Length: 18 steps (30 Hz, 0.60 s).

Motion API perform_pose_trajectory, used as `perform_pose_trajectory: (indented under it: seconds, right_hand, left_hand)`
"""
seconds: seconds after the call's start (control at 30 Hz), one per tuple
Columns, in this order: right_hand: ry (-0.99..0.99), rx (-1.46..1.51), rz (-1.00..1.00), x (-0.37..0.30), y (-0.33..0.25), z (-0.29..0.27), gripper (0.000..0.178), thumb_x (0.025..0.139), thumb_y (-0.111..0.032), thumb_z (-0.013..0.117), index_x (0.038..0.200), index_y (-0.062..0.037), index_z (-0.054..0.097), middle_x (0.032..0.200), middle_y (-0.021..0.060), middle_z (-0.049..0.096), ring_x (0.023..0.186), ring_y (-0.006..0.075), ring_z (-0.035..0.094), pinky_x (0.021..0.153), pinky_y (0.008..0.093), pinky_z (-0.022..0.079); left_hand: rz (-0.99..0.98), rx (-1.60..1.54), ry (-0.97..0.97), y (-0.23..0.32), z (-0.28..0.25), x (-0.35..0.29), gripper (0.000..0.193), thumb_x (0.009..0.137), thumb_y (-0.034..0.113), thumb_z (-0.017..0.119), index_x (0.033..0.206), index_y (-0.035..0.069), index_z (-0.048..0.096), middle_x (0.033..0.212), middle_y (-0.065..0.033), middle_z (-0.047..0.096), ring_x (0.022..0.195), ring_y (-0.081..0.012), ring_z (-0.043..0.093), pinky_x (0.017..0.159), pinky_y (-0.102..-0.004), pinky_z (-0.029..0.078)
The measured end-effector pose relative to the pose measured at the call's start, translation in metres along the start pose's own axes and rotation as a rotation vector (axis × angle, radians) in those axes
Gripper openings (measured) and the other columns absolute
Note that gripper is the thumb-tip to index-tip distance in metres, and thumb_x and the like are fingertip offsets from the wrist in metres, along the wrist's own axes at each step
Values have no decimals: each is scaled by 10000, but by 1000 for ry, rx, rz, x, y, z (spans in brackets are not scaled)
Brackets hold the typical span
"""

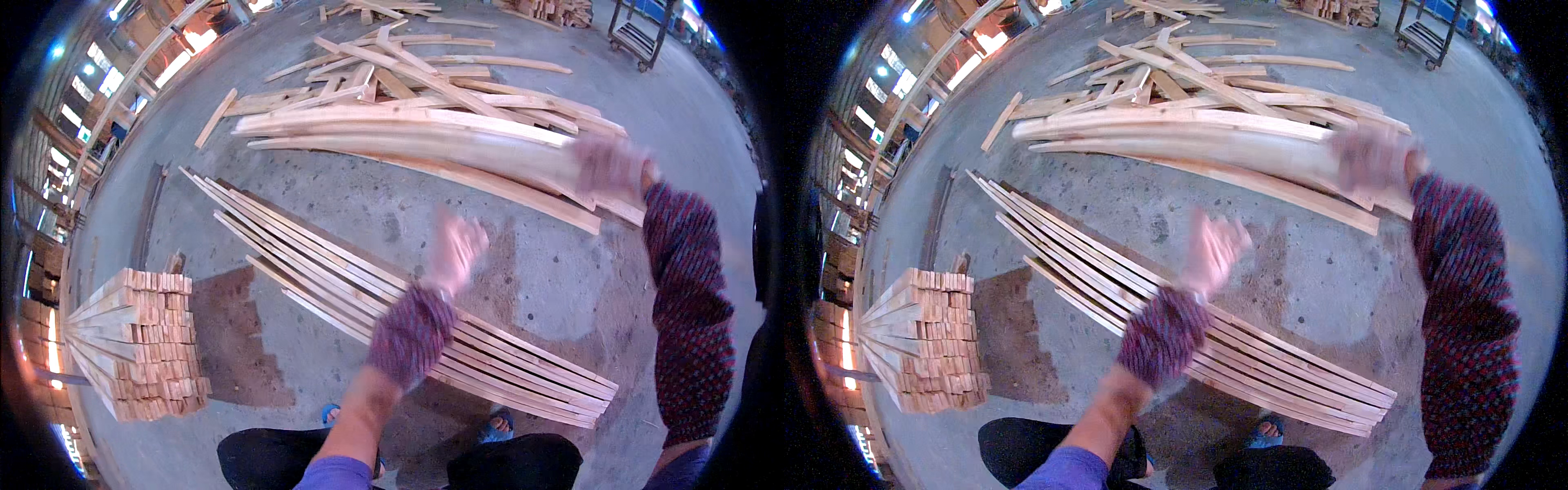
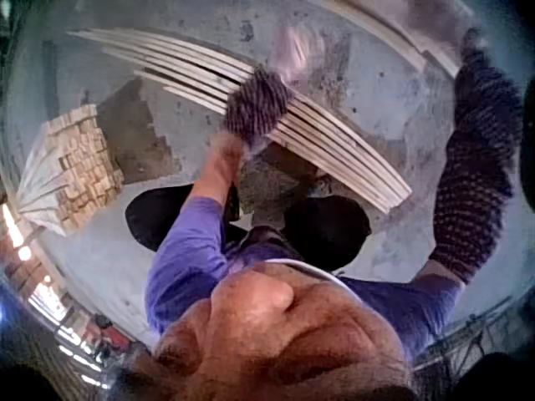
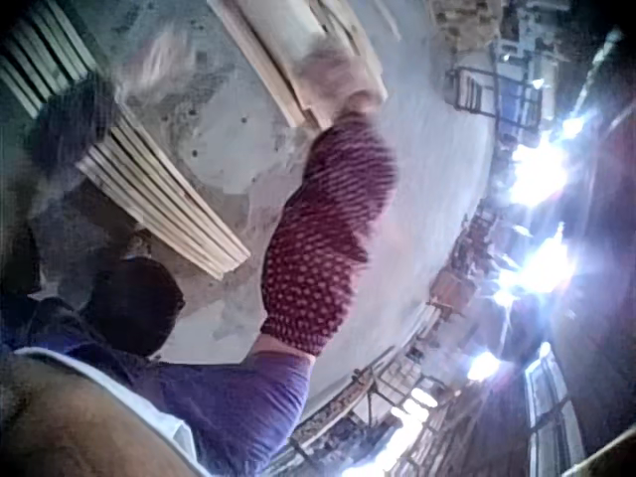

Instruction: The person gathers scattered wooden planks from the floor of a workshop and stacks them into neat piles. They handle the wood by hand, picking up individual pieces and arranging them into organized stacks.

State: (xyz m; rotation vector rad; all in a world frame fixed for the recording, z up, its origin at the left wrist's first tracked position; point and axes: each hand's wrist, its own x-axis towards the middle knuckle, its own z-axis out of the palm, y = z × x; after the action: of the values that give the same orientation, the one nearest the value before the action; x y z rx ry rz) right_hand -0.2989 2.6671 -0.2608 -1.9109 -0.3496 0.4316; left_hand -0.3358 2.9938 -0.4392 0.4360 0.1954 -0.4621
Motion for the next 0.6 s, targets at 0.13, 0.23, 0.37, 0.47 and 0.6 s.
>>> perform_pose_trajectory:
  seconds: [0.13, 0.23, 0.37, 0.47, 0.6]
  right_hand:
    - [123, -1429, -151, 22, -127, 40, 555, 764, -307, 743, 1233, -55, 587, 1088, 144, 624, 966, 281, 623, 920, 383, 506]
    - [41, -1355, -11, -92, -124, 13, 574, 758, -302, 753, 1259, -85, 578, 1140, 111, 607, 1032, 282, 601, 949, 383, 478]
    - [64, -984, 246, -88, -47, 106, 503, 719, -263, 710, 1190, -109, 625, 949, 124, 665, 842, 310, 641, 781, 410, 528]
    - [90, -1105, 43, -114, 43, 140, 461, 711, -219, 686, 1159, -128, 632, 889, 125, 663, 762, 330, 647, 697, 423, 536]
    - [120, -1113, 66, -174, 66, 175, 370, 717, -181, 661, 1082, -128, 639, 831, 104, 653, 728, 330, 651, 636, 440, 528]
  left_hand:
    - [330, -30, 187, 127, 46, 10, 859, 871, 593, 628, 1475, 107, 259, 1490, -82, 307, 1209, -246, 504, 1073, -500, 351]
    - [211, -250, -168, 98, 90, 47, 656, 878, 503, 661, 1345, 94, 448, 1369, -82, 498, 1226, -280, 500, 1081, -481, 350]
    - [294, 401, 261, 97, -12, 31, 362, 839, 408, 666, 1028, 111, 583, 1012, -50, 608, 984, -233, 570, 859, -444, 463]
    - [351, 450, 371, 61, -65, -10, 251, 832, 346, 664, 834, 111, 575, 751, -23, 553, 693, -171, 554, 608, -358, 465]
    - [98, 308, 650, 28, -9, -88, 185, 863, 264, 656, 814, 100, 587, 670, -5, 521, 563, -127, 511, 476, -268, 409]
